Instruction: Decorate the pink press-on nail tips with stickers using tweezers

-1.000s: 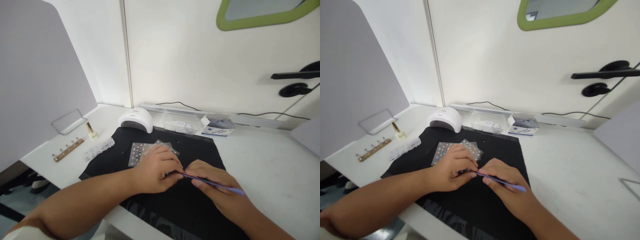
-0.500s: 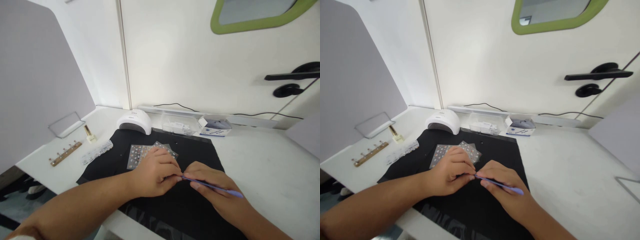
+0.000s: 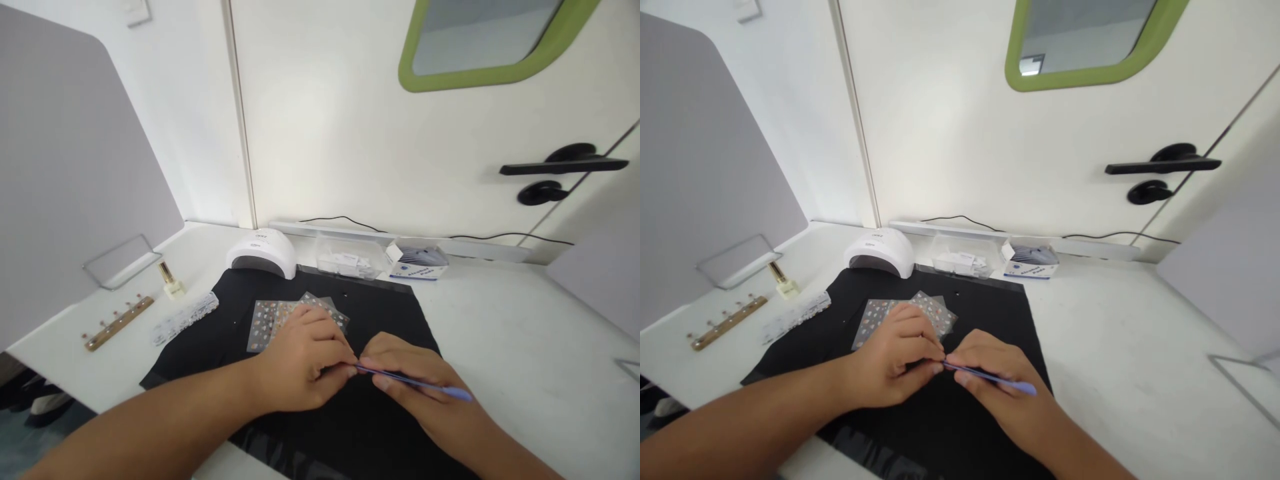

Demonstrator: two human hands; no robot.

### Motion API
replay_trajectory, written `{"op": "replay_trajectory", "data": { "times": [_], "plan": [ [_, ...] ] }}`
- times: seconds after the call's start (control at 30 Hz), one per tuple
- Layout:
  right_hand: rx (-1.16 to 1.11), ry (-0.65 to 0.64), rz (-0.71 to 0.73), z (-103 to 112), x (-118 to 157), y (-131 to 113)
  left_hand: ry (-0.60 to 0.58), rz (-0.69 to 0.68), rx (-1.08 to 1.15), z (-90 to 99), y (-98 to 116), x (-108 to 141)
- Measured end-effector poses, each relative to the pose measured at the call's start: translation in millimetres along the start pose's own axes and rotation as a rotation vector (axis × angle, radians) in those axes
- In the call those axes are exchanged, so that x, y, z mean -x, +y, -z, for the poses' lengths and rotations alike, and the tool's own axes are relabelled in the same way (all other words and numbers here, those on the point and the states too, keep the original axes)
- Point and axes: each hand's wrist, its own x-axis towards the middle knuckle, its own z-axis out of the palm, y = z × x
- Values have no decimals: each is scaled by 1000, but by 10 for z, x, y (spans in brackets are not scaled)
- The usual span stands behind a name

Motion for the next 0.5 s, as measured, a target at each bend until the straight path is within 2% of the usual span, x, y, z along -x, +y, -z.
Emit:
{"op": "replay_trajectory", "data": {
  "times": [0.2, 0.5],
  "plan": [
    [35, -20, 1, 14, 8, 11, -12, 46, -10, -33, -30, 10],
    [-23, -1, 15, -22, 1, 6, -61, 10, -7, 23, -8, 24]
  ]
}}
